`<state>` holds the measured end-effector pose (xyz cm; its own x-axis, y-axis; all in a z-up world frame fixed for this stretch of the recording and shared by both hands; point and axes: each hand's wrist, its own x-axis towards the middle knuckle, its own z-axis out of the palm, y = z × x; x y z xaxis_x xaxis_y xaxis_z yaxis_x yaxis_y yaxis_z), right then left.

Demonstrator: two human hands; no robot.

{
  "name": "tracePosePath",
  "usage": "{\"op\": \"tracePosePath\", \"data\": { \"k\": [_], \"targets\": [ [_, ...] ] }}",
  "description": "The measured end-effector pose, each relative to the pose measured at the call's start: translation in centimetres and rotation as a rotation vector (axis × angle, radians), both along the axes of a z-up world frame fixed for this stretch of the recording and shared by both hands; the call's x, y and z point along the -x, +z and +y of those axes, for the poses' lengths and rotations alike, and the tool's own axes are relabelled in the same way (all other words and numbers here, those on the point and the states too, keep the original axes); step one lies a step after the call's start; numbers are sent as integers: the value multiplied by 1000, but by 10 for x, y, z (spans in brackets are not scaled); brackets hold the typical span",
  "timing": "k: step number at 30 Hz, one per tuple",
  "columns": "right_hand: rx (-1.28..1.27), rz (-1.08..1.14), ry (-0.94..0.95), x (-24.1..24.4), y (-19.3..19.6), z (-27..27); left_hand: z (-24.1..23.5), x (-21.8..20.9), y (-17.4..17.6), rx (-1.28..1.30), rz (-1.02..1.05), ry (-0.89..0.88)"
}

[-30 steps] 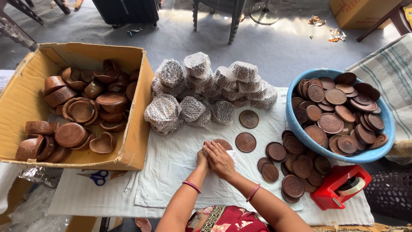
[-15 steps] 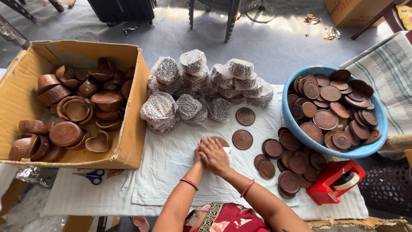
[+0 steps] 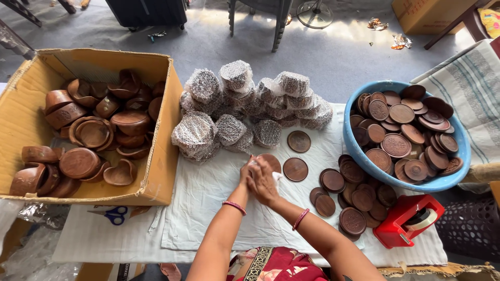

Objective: The person wipes small, round wooden items with a white cloth. They pick up each item from a pile on a white sheet, wipe it, and place it back down. A cardboard box of wooden bowls and a blue basin of wooden discs are visible nearby.

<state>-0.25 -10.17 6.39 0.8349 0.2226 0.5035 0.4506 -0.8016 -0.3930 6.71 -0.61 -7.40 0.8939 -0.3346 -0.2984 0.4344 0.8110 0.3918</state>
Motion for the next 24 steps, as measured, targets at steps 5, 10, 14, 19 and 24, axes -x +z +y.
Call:
{"op": "tracePosePath", "data": {
  "k": [5,10,14,19,24],
  "targets": [
    [-325,227,82,-28,-46,-28,11,12,67,-590,276,-12],
    [-158,67,-130,-43,-12,-43,12,12,83,-691,301,-36],
    [-86,-16,20,-18,-1,-8,16,12,76,-648,247,-48],
    [6,58,161,-12,29,5,13,4,-18,-177,170,-21],
    [65,72,94,-24,29,-12,11,12,39,-689,271,-43]
  ]
}}
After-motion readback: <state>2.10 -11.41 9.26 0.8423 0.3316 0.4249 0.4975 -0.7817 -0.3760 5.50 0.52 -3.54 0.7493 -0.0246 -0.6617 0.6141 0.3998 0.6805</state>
